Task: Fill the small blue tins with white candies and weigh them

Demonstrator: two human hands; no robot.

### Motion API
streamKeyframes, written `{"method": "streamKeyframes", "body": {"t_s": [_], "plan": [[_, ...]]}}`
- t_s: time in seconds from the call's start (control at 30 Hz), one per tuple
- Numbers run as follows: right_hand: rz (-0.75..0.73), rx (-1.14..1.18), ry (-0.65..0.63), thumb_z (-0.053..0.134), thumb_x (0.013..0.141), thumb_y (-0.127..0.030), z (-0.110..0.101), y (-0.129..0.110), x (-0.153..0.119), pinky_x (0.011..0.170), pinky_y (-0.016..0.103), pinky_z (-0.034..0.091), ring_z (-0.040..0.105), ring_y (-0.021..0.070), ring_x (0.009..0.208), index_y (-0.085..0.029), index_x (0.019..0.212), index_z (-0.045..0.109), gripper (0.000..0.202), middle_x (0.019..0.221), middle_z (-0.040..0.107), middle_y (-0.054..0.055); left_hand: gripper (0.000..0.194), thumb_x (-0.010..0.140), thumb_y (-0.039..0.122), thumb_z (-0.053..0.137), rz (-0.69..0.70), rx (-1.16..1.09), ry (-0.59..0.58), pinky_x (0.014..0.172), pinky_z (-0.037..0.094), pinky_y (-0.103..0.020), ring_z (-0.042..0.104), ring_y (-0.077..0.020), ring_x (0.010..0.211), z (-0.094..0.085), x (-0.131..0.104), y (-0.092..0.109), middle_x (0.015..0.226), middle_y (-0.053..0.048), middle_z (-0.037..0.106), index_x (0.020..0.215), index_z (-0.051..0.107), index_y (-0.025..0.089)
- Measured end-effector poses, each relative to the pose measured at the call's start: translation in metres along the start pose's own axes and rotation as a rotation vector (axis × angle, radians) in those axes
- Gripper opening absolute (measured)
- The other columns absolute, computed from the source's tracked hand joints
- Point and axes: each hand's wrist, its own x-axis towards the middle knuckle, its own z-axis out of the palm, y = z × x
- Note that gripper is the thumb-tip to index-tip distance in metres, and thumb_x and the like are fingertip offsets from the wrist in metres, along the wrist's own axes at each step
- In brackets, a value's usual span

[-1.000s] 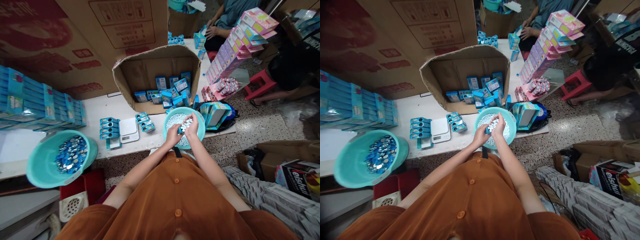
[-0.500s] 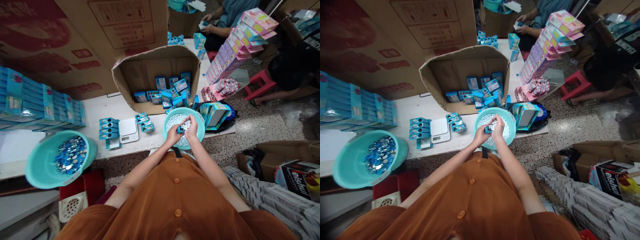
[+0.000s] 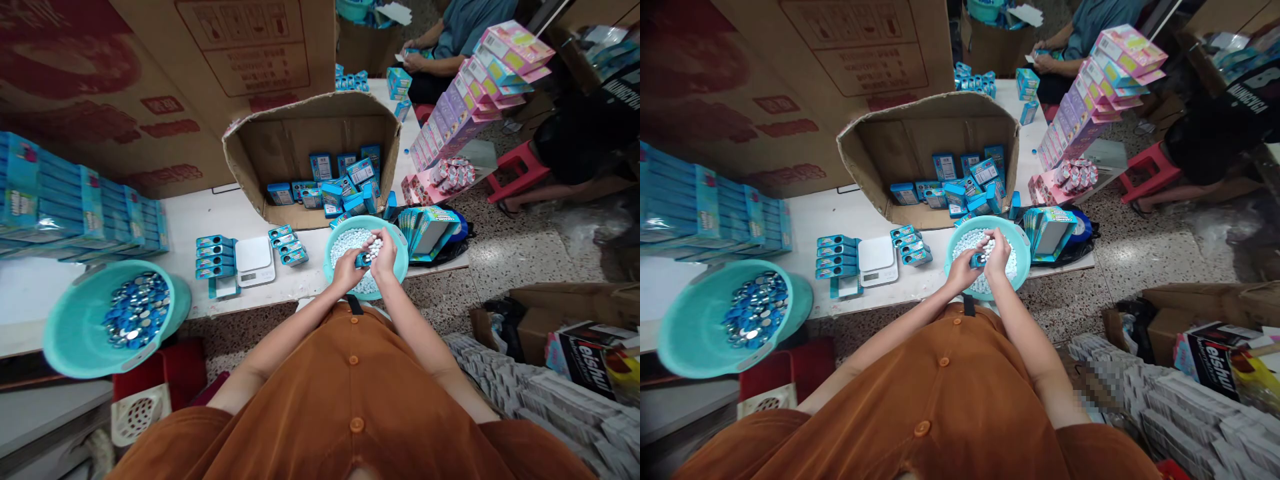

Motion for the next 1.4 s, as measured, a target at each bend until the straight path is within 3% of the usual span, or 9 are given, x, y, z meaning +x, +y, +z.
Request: {"method": "streamKeyframes", "body": {"t_s": [0.17, 0.27, 0.47, 0.83, 1.13, 1.27, 1.4], "plan": [[-0.068, -0.051, -0.048, 0.05, 0.079, -0.052, 0.0, 0.002, -0.003, 0.056, 0.023, 0.045, 0.053, 0.0092, 0.053, -0.019, 0.054, 0.045, 0.041, 0.054, 0.051, -0.003, 0.043, 0.066, 0.018, 0.067, -0.083, 0.005, 0.004, 0.088, 0.047, -0.035, 0.059, -0.0228, 0.101, 0.002, 0.003, -0.002, 0.109, -0.005, 0.063, 0.108, 0.059, 0.021], [-0.07, -0.063, -0.03, 0.05, 0.078, -0.052, -0.001, 0.003, -0.004, 0.058, 0.023, 0.045, 0.056, 0.0098, 0.056, -0.019, 0.05, 0.042, 0.045, 0.056, 0.053, -0.002, 0.044, 0.066, 0.017, 0.067, -0.06, 0.016, -0.001, 0.089, 0.046, -0.034, 0.058, -0.0225, 0.103, 0.001, 0.004, -0.002, 0.111, -0.005, 0.062, 0.109, 0.059, 0.022], [-0.056, -0.075, -0.024, 0.049, 0.08, -0.052, 0.0, 0.001, -0.005, 0.059, 0.025, 0.046, 0.058, 0.0118, 0.054, -0.017, 0.053, 0.053, 0.044, 0.05, 0.055, 0.0, 0.041, 0.066, 0.017, 0.066, -0.048, 0.014, 0.017, 0.089, 0.047, -0.035, 0.059, -0.0226, 0.102, -0.002, 0.003, 0.0, 0.109, -0.006, 0.063, 0.106, 0.06, 0.021], [-0.042, -0.041, -0.008, 0.047, 0.08, -0.056, 0.001, 0.0, -0.005, 0.051, 0.022, 0.044, 0.052, 0.0093, 0.048, -0.018, 0.061, 0.054, 0.044, 0.05, 0.051, -0.002, 0.043, 0.067, 0.014, 0.063, 0.003, -0.023, 0.027, 0.089, 0.046, -0.033, 0.058, -0.0215, 0.103, -0.002, 0.001, 0.002, 0.109, -0.006, 0.063, 0.109, 0.059, 0.02], [-0.029, -0.003, -0.13, 0.047, 0.081, -0.054, 0.008, -0.009, -0.015, 0.058, 0.023, 0.046, 0.053, 0.01, 0.056, -0.018, 0.062, 0.054, 0.041, 0.059, 0.053, 0.0, 0.045, 0.064, 0.011, 0.063, -0.022, -0.062, 0.04, 0.088, 0.047, -0.035, 0.059, -0.0227, 0.101, -0.002, 0.003, 0.006, 0.107, -0.006, 0.064, 0.107, 0.059, 0.02], [-0.141, 0.056, -0.059, 0.046, 0.083, -0.05, -0.008, -0.019, 0.004, 0.059, 0.024, 0.047, 0.053, 0.01, 0.057, -0.02, 0.065, 0.054, 0.036, 0.06, 0.052, -0.001, 0.039, 0.064, 0.018, 0.07, -0.074, -0.212, 0.129, 0.091, 0.046, -0.035, 0.06, -0.0209, 0.099, -0.002, 0.003, -0.002, 0.104, -0.005, 0.065, 0.101, 0.06, 0.018], [-0.211, -0.096, 0.028, 0.048, 0.081, -0.05, -0.05, -0.005, 0.04, 0.058, 0.023, 0.044, 0.051, 0.0097, 0.056, -0.019, 0.068, 0.057, 0.034, 0.06, 0.052, -0.003, 0.046, 0.061, 0.029, 0.075, -0.18, -0.356, 0.193, 0.089, 0.047, -0.034, 0.061, -0.0211, 0.097, -0.008, -0.005, -0.023, 0.102, -0.005, 0.066, 0.102, 0.06, 0.017]]}}
